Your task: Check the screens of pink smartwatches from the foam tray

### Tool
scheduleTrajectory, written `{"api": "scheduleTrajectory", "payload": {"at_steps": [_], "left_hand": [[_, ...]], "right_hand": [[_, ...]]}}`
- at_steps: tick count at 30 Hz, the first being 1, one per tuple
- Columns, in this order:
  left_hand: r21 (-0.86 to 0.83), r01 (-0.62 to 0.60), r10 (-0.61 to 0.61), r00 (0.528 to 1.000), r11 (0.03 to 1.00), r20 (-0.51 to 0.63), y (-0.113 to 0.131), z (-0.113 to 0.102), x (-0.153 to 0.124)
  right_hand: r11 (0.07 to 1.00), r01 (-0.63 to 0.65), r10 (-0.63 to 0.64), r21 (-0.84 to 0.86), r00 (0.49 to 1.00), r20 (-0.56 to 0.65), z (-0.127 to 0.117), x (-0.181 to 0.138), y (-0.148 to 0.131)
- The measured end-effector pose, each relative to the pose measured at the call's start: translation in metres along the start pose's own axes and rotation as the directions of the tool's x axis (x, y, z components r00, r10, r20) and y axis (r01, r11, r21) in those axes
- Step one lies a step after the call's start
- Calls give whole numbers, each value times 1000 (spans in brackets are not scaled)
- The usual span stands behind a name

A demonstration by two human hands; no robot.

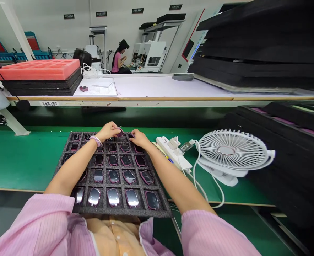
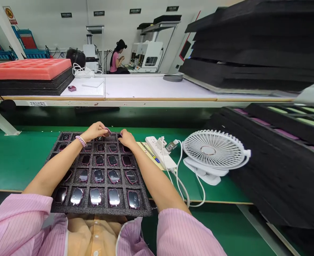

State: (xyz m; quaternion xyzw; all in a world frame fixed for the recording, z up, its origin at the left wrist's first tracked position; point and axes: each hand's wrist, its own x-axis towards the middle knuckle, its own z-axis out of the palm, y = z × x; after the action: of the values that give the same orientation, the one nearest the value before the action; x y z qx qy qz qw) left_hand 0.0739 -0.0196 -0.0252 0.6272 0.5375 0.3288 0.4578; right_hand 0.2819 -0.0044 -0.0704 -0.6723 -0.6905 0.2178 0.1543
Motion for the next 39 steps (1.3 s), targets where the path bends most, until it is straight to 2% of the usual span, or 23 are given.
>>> {"api": "scheduleTrajectory", "payload": {"at_steps": [3, 5, 8, 11, 14, 18, 22, 25, 29, 33, 36, 39], "left_hand": [[-270, 3, -6, 1000, 963, -13, 1, -31, -19], [-395, 1, -28, 998, 919, -63, -2, -49, -29], [-487, 18, -92, 987, 873, -130, -12, -66, -40], [-493, 54, -131, 984, 869, -123, -22, -71, -52], [-437, 67, -132, 984, 897, -120, -30, -70, -64], [-303, 25, -87, 977, 953, -193, -36, -67, -79], [-158, -41, -1, 966, 987, -258, -36, -62, -87], [-35, -74, 62, 958, 997, -281, -35, -58, -88], [104, -83, 108, 957, 991, -268, -39, -53, -86], [254, -96, 162, 953, 962, -256, -48, -48, -86], [282, -78, 156, 951, 956, -266, -54, -45, -88], [282, -68, 148, 951, 957, -272, -56, -43, -90]], "right_hand": [[978, 22, -17, 205, 999, -30, 0, 1, -6], [922, 57, -49, 382, 998, -30, 3, 0, -18], [755, 65, -149, 652, 986, 75, 16, -5, -46], [554, -16, -286, 833, 935, 208, 37, -15, -76], [397, -133, -380, 908, 877, 295, 53, -25, -93], [282, -245, -428, 928, 833, 350, 56, -37, -92], [213, -293, -456, 932, 814, 360, 52, -46, -77], [155, -278, -509, 948, 800, 318, 54, -50, -70], [102, -228, -572, 968, 783, 245, 56, -51, -69], [92, -226, -574, 970, 783, 237, 56, -52, -65], [63, -252, -572, 966, 783, 242, 55, -52, -60], [28, -292, -597, 956, 762, 251, 56, -52, -57]]}}
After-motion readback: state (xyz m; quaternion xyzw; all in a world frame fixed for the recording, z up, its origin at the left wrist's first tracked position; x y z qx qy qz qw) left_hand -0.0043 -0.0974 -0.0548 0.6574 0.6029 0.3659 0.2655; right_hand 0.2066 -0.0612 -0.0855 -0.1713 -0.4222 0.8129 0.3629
